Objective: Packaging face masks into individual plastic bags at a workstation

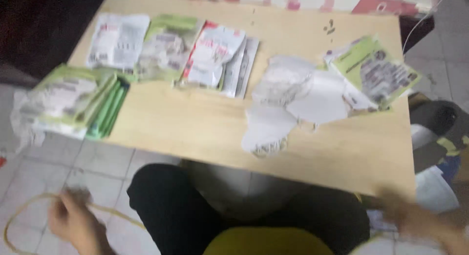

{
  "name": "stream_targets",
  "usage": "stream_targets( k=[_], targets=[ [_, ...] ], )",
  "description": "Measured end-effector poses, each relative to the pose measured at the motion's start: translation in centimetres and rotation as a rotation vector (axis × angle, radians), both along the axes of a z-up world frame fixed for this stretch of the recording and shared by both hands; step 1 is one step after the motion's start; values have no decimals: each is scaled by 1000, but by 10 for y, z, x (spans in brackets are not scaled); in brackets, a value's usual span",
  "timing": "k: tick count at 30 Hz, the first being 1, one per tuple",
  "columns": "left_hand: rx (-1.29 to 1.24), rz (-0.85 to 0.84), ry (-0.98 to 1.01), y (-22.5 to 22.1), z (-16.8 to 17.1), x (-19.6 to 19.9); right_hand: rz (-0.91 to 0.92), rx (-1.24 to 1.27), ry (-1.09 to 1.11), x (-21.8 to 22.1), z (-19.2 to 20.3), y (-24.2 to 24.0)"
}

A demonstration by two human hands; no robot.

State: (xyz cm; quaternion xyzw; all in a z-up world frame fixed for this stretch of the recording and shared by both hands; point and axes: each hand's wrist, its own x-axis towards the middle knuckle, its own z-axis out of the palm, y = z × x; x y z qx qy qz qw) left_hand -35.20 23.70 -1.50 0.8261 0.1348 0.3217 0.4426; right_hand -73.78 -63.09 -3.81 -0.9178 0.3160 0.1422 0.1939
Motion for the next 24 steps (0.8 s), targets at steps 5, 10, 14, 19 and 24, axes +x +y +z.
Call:
stream_targets(
  k=[5, 10, 14, 19, 24],
  targets=[
    [-290, -568, -200, -153, 110, 32, 92, 42, -163, 191, 64, 146],
    [-203, -1160, 35, -284, 104, 71, 192, 212, -489, 319, 38, 233],
    [-156, -1429, 301, -347, 34, 101, 238, 8, -259, 356, 30, 269],
    [-302, -1442, 523, -355, -38, 126, 104, 34, -91, 368, 33, 289],
    [-271, -1341, 423, -338, -51, 127, 213, -212, -67, 364, 24, 304]
  ],
)
